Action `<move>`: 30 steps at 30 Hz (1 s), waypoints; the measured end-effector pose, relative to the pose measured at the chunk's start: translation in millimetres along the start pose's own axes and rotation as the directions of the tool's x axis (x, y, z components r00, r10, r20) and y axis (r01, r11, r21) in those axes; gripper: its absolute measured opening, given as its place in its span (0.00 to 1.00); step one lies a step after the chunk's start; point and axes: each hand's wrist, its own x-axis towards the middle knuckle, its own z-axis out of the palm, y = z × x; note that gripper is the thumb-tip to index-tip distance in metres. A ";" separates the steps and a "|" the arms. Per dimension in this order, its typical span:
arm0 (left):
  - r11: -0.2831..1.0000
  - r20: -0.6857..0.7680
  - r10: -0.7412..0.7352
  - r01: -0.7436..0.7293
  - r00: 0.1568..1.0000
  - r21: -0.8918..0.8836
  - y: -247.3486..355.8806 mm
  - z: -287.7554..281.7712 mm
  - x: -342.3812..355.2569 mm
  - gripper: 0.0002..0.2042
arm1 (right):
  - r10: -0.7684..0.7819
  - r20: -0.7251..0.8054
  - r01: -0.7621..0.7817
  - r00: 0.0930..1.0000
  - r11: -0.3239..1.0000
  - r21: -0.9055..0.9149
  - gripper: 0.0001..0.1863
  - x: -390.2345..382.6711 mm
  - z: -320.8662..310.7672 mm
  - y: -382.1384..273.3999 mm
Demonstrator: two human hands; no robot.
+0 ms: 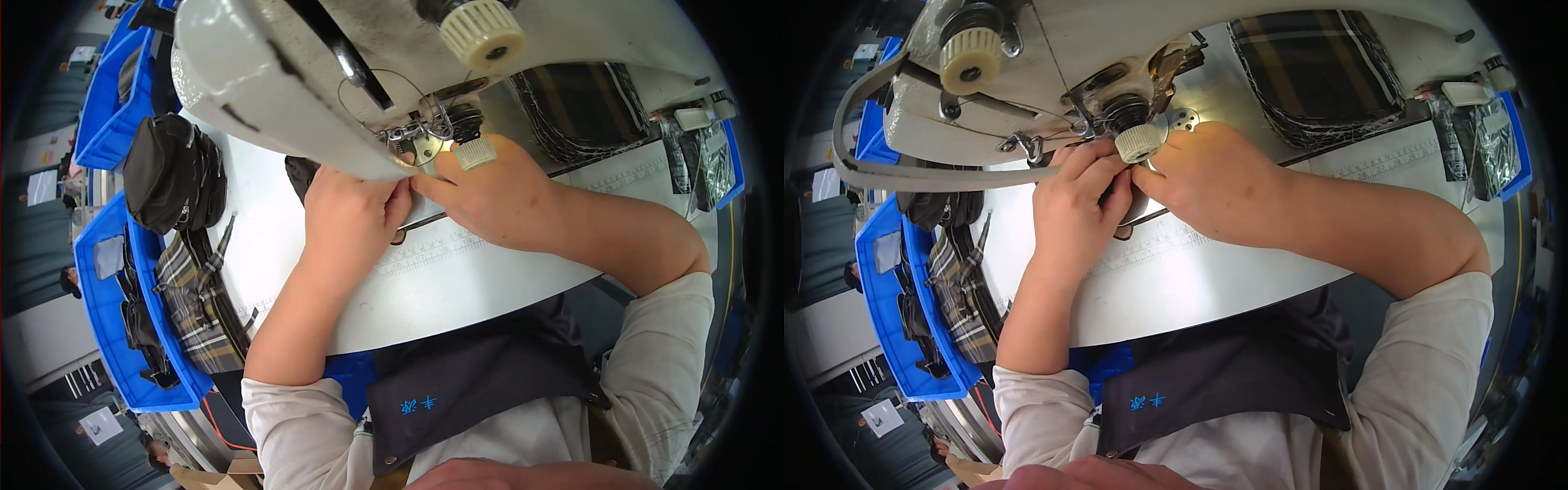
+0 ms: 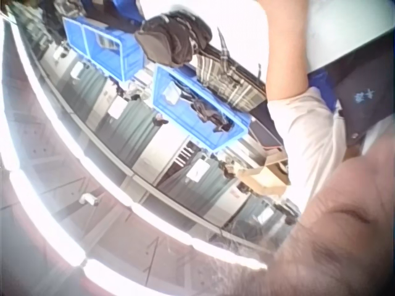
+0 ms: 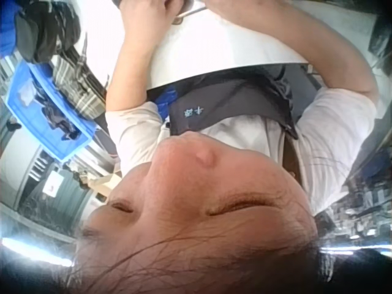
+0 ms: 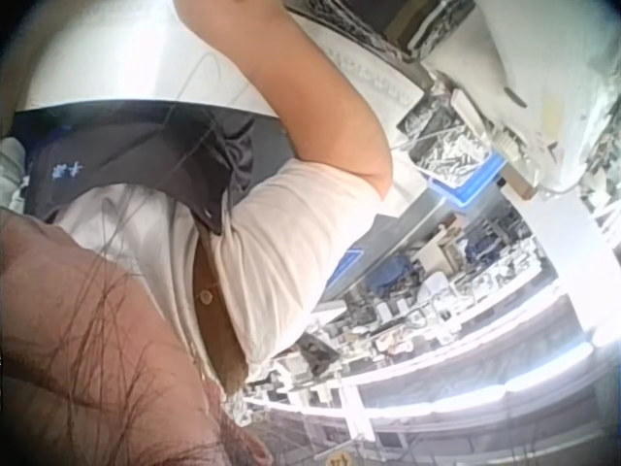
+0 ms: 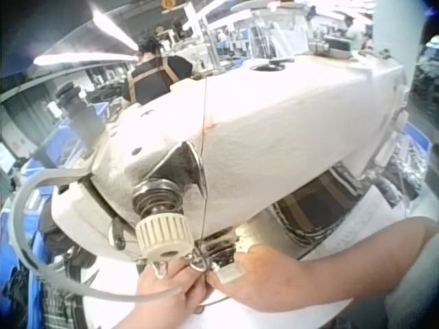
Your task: The person operates an industrial sewing machine to stitch a zipper onto a small black fabric pouch. They guide the pouch under the needle, pause to adjust the fabric, and continue sewing. The person also handles a stack of plaid fabric pieces, moving them from a blue bin to the work table.
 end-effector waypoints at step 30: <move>0.995 0.075 0.081 -0.076 0.994 -0.066 -6.6 -12.2 3.5 0.09 | 0.010 -0.029 -0.009 1.000 0.999 0.032 0.11 0.8 -0.3 -3.7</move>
